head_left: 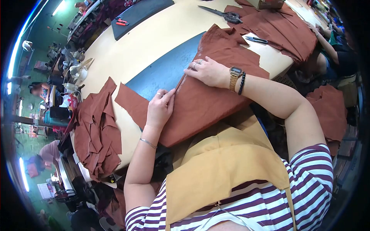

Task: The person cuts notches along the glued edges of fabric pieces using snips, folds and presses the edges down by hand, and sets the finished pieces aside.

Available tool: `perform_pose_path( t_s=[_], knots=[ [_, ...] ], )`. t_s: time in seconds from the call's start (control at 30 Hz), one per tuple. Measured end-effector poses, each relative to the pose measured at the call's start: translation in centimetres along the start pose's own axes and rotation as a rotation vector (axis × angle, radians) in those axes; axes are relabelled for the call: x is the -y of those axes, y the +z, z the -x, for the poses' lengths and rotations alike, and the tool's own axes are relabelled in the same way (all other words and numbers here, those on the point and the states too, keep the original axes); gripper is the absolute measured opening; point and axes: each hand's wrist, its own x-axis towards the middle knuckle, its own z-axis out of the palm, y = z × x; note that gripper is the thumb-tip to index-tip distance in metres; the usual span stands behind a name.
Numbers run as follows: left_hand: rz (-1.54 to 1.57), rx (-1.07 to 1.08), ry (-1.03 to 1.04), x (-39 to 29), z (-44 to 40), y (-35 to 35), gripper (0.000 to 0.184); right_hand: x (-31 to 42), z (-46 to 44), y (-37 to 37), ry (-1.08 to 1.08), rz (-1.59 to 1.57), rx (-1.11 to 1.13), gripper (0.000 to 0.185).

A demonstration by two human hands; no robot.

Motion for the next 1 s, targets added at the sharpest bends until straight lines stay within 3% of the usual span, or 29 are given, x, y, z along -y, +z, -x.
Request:
perform_pose_path(
  t_s=[0.1,0.2,0.4,0.43,0.57,0.67,1.0],
  knots=[
    [-0.036,0.008,0.011,-0.1,0.1,-0.1,0.016,2.6,0.1,-2.4,0.088,-0.015,0.16,0.059],
    [-0.05,0.019,-0.015,-0.3,0.1,0.0,0.018,3.9,0.3,-4.0,0.182,0.037,0.24,0.057],
    [-0.021,-0.004,-0.045,-1.0,0.7,0.6,0.019,-1.7,0.9,-1.5,0.289,0.283,-0.025,0.049],
    [-0.015,-0.007,-0.05,-1.4,0.6,0.6,0.019,-1.2,1.1,-1.4,0.234,0.311,-0.192,0.046],
    [0.001,0.039,-0.079,-2.2,0.4,0.5,0.017,4.2,0.4,-1.7,-0.05,-0.365,-0.195,0.036],
    [0.027,0.058,-0.087,-2.1,0.7,-0.9,0.017,5.2,1.0,0.4,-0.099,-0.234,-0.336,0.035],
    [-0.134,0.186,-0.108,-1.4,2.7,-3.3,0.018,6.6,1.4,-1.0,-0.051,-0.072,-0.112,0.04]
  ],
)
